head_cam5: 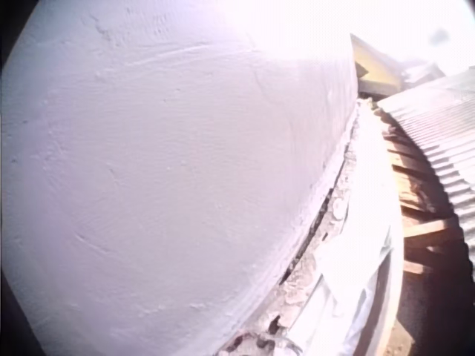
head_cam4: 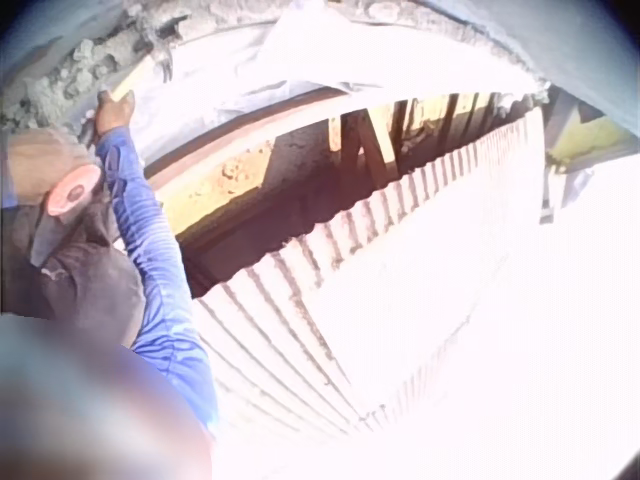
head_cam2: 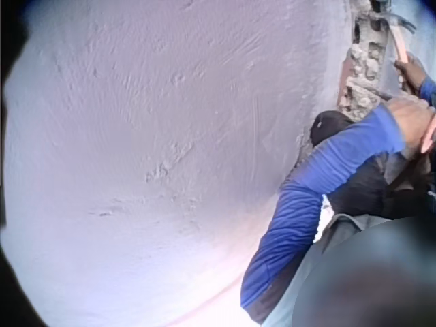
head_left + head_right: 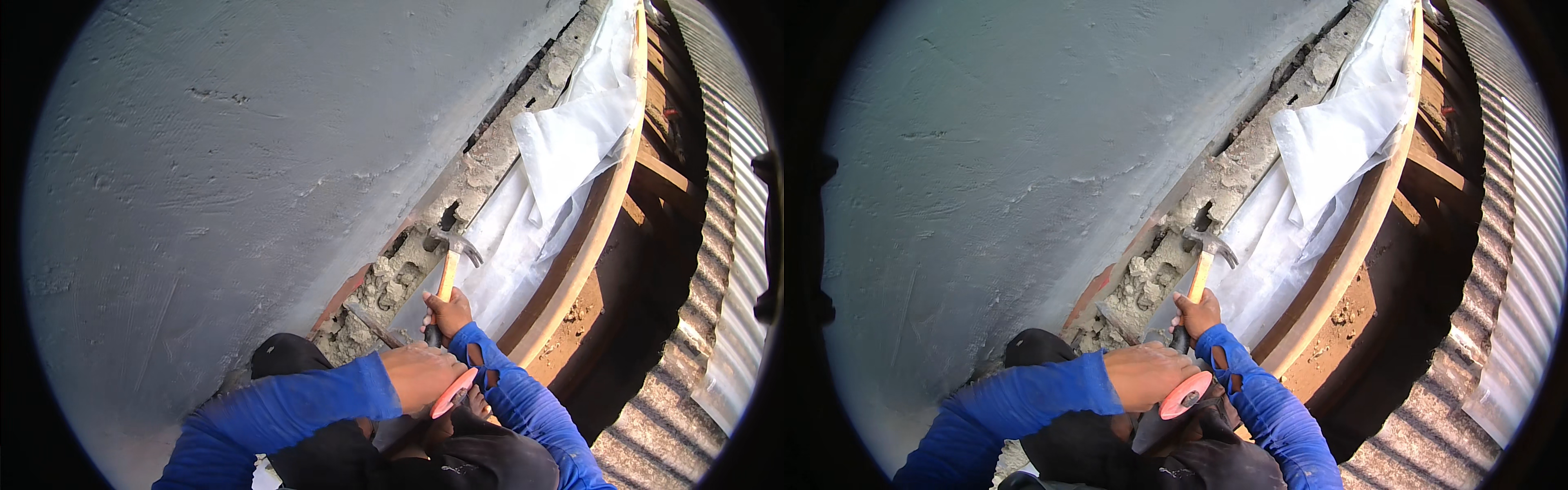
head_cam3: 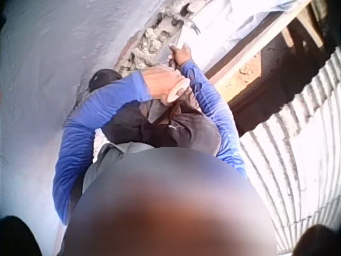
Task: The person uses a hammer and chisel to break and remove sections of a concrete wall. They repeatedly strike the chisel with the hammer, pry out loosened pieces, and clear debris from the work area.
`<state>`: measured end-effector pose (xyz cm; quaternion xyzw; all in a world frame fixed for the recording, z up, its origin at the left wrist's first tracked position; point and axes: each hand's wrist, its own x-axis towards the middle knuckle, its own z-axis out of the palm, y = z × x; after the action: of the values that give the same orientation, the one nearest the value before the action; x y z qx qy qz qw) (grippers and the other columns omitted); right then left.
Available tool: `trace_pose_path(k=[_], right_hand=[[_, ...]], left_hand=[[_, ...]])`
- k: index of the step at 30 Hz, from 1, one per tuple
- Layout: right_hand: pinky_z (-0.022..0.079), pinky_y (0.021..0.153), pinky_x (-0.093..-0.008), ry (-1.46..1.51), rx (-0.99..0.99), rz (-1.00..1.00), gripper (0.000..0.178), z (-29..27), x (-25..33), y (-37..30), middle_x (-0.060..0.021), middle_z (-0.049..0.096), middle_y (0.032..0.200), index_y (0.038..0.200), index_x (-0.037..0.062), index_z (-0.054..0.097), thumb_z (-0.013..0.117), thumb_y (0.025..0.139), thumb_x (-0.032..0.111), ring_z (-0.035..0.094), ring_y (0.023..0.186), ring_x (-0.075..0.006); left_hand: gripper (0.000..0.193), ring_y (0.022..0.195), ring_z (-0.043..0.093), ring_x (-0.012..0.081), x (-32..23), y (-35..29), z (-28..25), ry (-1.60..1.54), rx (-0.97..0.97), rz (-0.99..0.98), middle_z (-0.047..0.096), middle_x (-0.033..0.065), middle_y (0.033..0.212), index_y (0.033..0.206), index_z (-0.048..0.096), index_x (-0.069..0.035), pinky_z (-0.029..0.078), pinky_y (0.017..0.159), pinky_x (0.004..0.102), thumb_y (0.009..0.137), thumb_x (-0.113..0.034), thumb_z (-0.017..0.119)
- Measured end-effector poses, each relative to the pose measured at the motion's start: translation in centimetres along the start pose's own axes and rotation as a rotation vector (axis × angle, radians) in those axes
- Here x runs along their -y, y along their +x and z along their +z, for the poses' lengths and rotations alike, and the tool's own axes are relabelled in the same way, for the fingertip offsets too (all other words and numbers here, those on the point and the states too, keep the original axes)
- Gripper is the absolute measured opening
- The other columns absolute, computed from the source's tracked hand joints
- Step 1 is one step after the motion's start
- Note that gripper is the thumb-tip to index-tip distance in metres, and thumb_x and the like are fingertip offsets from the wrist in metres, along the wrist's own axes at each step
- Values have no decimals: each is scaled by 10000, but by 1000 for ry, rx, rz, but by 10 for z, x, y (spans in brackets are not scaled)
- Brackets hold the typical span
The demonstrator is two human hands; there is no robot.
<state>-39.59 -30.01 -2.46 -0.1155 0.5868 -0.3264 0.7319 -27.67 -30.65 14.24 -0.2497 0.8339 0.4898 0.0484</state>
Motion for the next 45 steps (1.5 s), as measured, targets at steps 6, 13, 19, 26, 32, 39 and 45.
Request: trace_pose_path(k=[6,13,19,26,32,39,45], right_hand=[[500,374,-323,-6,-82,-63,246,1,-2,5,-42,512,605,920,35,436,669,860,86,526,413,-148],[501,363,-342,-44,-143,-55,246,5,-2,13,-66,506,634,941,31,418,647,866,81,530,408,-167],[484,349,-357,-73,-69,-153,254,7,-1,13,-84,501,644,989,20,397,620,875,65,530,409,-186],[500,361,-321,-51,63,-109,219,-2,5,17,-50,505,597,941,39,426,633,875,71,518,404,-156],[509,364,-331,-63,-122,-24,212,1,9,6,-62,513,597,906,28,432,638,867,64,536,407,-169],[470,346,-320,-158,0,-96,221,-7,1,22,-62,518,597,914,16,433,643,852,48,526,391,-171],[435,352,-314,-391,-137,-179,212,-64,-1,22,-60,513,557,881,-11,486,669,802,62,534,386,-171]], left_hand=[[256,887,611,299,-1,-1,2,100,-16,-38,612,104,921,1017,538,-65,443,798,407,799,-169,623],[248,894,610,297,-1,-1,1,28,31,-22,611,110,928,1015,531,-61,435,810,414,808,-171,611],[249,893,609,303,-2,0,-1,55,70,-42,612,115,930,1022,524,-65,439,798,422,815,-180,602],[266,875,608,306,-3,1,-1,15,72,-102,604,114,910,1029,525,-68,444,783,422,805,-181,615],[252,880,615,301,-1,-1,-2,94,65,-64,609,112,925,1032,536,-74,445,775,419,813,-175,606],[269,916,610,302,-6,1,-4,54,117,-81,607,121,960,1054,541,-64,447,807,421,817,-175,602],[261,930,607,307,2,-3,-4,69,66,-88,614,127,947,1032,551,-55,448,824,414,815,-191,607]])
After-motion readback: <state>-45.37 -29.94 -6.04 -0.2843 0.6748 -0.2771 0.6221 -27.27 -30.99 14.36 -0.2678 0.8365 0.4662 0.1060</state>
